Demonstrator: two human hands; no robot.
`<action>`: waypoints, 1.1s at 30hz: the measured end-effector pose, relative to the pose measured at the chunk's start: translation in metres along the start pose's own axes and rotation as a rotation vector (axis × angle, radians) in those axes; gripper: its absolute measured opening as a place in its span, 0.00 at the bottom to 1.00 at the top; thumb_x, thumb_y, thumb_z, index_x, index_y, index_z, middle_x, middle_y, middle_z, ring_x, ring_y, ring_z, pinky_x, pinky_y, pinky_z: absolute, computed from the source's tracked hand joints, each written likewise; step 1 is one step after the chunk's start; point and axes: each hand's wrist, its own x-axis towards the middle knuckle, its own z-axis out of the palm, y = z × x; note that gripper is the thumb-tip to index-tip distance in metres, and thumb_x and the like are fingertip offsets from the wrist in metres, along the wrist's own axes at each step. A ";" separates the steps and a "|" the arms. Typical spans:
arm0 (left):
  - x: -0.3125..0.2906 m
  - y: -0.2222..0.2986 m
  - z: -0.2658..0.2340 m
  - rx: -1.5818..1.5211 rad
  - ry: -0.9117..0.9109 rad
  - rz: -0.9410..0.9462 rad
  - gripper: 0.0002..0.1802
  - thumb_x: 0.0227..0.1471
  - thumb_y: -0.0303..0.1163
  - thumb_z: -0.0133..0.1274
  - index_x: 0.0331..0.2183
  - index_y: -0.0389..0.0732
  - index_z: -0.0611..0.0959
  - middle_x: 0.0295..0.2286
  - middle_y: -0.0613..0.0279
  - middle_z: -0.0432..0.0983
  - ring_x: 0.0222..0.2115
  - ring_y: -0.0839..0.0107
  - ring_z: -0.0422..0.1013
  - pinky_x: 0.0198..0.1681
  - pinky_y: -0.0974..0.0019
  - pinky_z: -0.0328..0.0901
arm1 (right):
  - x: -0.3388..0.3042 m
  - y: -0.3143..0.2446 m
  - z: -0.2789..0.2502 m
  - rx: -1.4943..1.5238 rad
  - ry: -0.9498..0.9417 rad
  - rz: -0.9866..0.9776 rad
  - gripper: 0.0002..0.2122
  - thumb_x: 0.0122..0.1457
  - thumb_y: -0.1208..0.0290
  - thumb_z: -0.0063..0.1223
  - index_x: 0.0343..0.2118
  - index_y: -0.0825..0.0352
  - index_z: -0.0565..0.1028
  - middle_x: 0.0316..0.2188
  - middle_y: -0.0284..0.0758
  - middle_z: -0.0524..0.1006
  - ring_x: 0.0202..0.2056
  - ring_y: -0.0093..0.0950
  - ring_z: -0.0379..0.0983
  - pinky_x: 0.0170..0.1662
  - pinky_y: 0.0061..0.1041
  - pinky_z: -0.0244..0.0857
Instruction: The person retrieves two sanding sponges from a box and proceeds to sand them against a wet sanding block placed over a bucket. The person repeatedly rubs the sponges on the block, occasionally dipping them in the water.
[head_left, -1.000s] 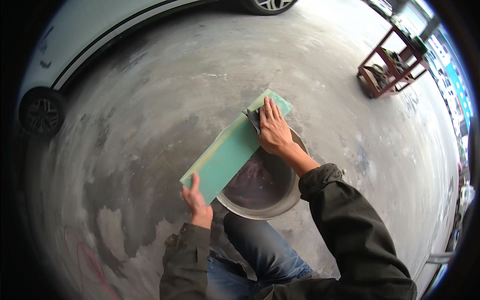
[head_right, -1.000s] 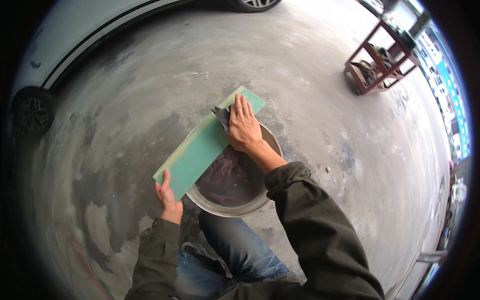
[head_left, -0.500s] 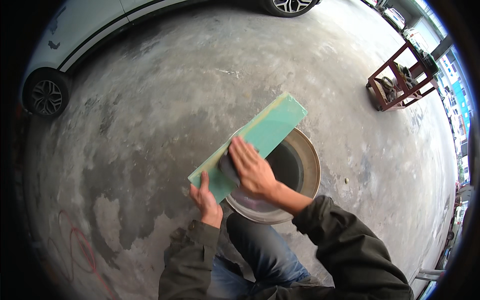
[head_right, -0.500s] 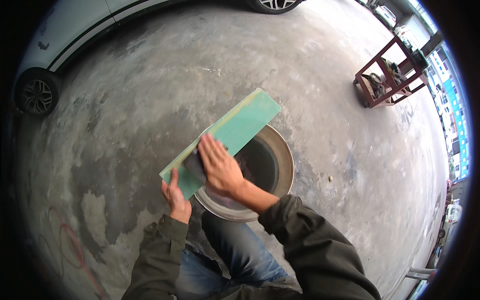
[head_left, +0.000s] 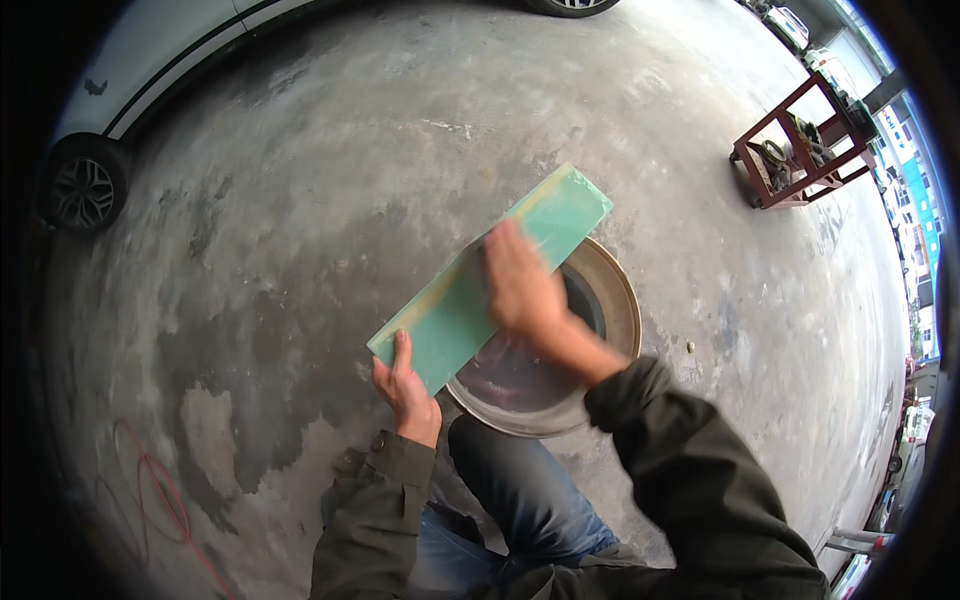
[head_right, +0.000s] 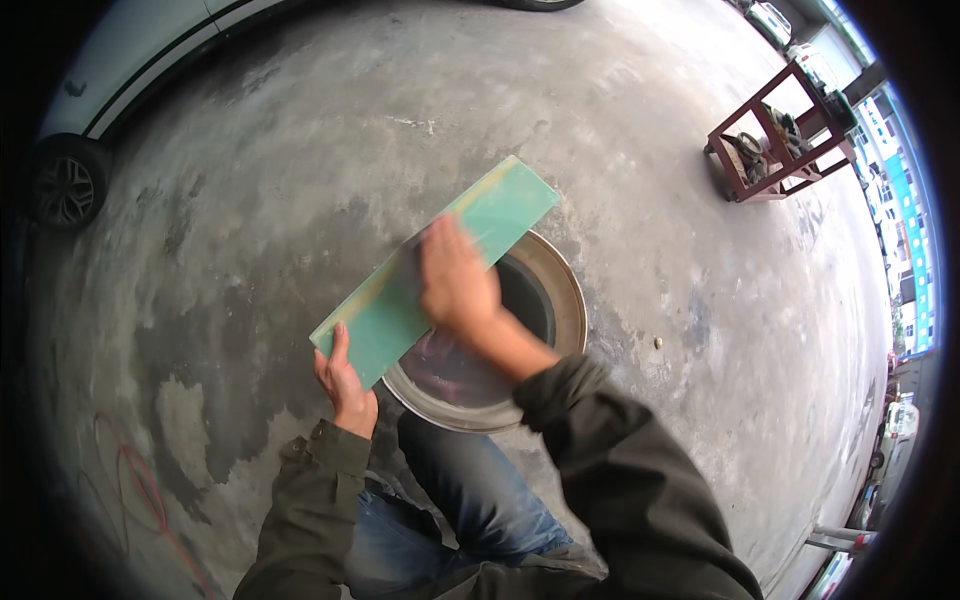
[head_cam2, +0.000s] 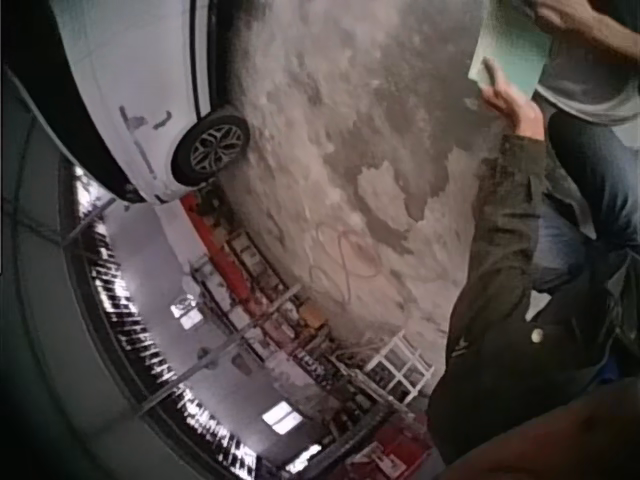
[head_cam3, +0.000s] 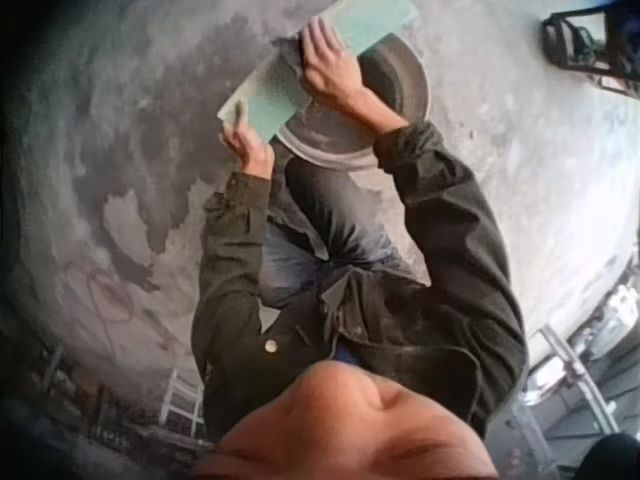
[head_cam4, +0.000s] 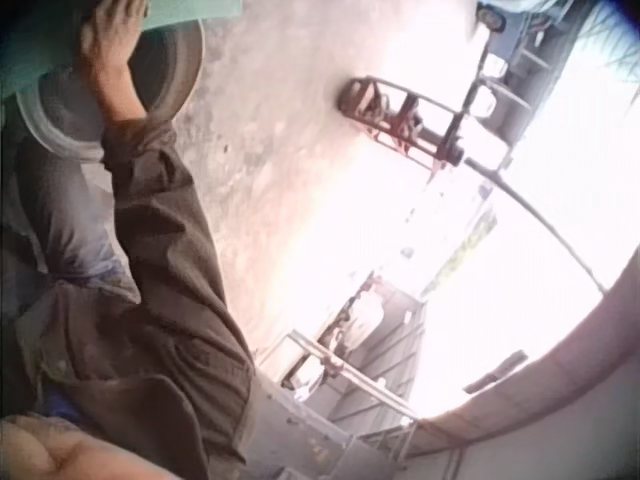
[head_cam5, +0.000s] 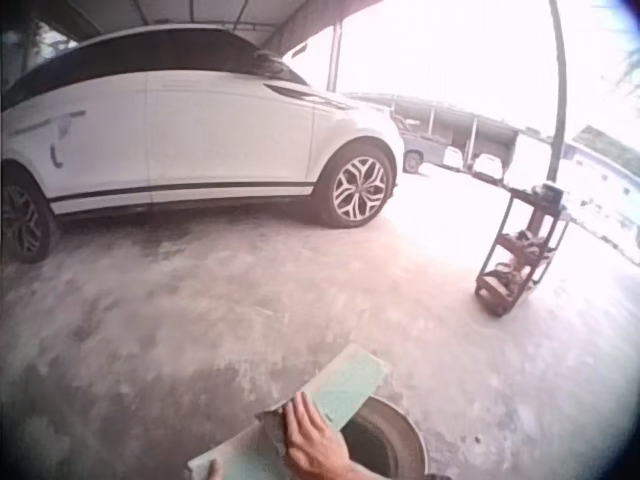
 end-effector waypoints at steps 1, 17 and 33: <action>-0.001 0.000 -0.005 -0.012 0.014 0.004 0.17 0.63 0.33 0.54 0.49 0.33 0.76 0.46 0.57 0.76 0.44 0.67 0.73 0.47 0.63 0.68 | -0.017 -0.029 0.007 0.020 0.026 -0.163 0.32 0.55 0.69 0.42 0.63 0.79 0.59 0.67 0.54 0.56 0.69 0.45 0.50 0.71 0.38 0.46; 0.002 -0.003 0.010 0.023 0.026 0.022 0.18 0.63 0.36 0.54 0.47 0.32 0.77 0.45 0.57 0.77 0.43 0.68 0.73 0.47 0.65 0.67 | -0.007 0.062 -0.029 0.118 0.083 -0.107 0.32 0.50 0.78 0.44 0.62 0.79 0.61 0.67 0.52 0.56 0.70 0.43 0.48 0.71 0.37 0.44; 0.003 -0.008 -0.003 0.015 0.005 0.052 0.15 0.63 0.33 0.53 0.46 0.31 0.78 0.44 0.56 0.77 0.42 0.70 0.72 0.46 0.66 0.67 | -0.008 -0.018 -0.026 0.188 -0.007 -0.283 0.32 0.52 0.70 0.47 0.62 0.78 0.63 0.64 0.52 0.62 0.66 0.48 0.57 0.68 0.39 0.52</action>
